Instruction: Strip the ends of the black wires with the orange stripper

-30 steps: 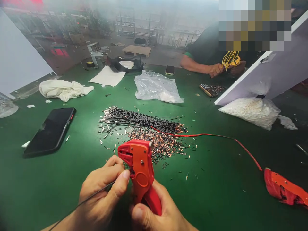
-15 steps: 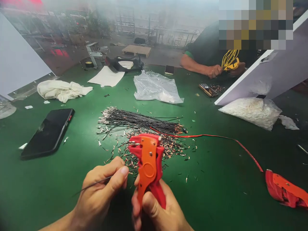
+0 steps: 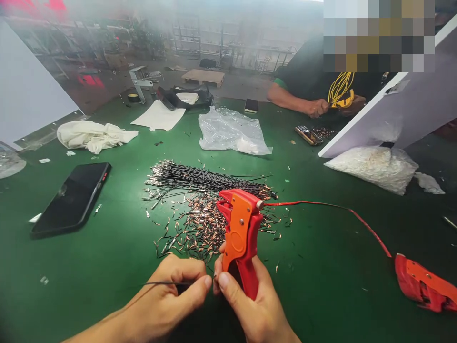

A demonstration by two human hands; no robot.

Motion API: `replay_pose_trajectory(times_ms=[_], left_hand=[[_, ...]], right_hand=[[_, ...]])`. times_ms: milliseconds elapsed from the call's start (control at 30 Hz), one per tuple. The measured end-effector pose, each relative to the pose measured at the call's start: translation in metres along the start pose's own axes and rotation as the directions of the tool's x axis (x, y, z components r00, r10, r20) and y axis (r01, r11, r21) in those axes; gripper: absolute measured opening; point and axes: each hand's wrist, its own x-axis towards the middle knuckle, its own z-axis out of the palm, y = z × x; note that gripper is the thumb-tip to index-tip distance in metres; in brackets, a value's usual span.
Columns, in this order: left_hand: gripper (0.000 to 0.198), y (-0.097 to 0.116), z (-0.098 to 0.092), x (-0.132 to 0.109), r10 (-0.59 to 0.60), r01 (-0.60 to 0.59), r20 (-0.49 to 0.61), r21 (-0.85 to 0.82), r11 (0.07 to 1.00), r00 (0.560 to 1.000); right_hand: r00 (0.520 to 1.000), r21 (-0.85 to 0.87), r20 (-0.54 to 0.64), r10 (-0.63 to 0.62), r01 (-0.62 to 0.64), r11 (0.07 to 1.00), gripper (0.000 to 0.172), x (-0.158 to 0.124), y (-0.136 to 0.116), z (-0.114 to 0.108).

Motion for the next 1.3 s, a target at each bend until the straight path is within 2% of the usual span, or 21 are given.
replay_pose_trajectory(times_ms=[133,300,433,600,800,1000,1167,1300], left_hand=[[0.032,0.002,-0.001,0.000,0.038,-0.038,0.013,0.016,0.999,0.999],[0.032,0.001,0.000,-0.001,0.056,-0.056,0.003,0.024,0.998,0.998],[0.029,0.001,0.000,-0.001,0.057,-0.056,0.036,-0.012,0.998,0.998],[0.035,0.002,-0.005,0.001,0.017,-0.010,0.040,-0.147,0.989,0.999],[0.030,0.004,-0.015,0.002,0.103,-0.085,0.029,-0.370,0.925,0.994],[0.043,-0.004,-0.021,0.011,0.030,-0.076,-0.112,-0.437,0.896,0.993],[0.043,-0.003,-0.015,0.011,0.028,-0.130,-0.264,-0.381,0.915,0.964],[0.038,-0.004,-0.012,0.009,0.005,-0.111,-0.281,-0.364,0.925,0.960]], right_hand=[[1.000,0.001,-0.010,0.005,-0.005,1.000,0.036,-0.001,0.001,0.001],[1.000,0.019,0.021,0.014,-0.015,1.000,0.035,0.000,0.006,-0.003],[0.999,0.020,0.051,0.011,-0.012,1.000,0.036,0.000,0.012,-0.007],[0.999,0.027,-0.001,0.051,-0.050,0.998,0.040,-0.003,0.015,-0.011],[0.995,0.086,0.069,-0.073,0.067,0.994,0.027,0.003,0.003,-0.009],[0.983,0.138,0.135,-0.127,0.109,0.984,0.018,0.008,-0.002,-0.007],[0.986,0.186,0.158,-0.058,0.027,0.982,0.021,0.008,0.002,-0.006],[0.982,0.181,0.188,-0.017,-0.017,0.983,0.025,0.008,0.009,-0.006]])
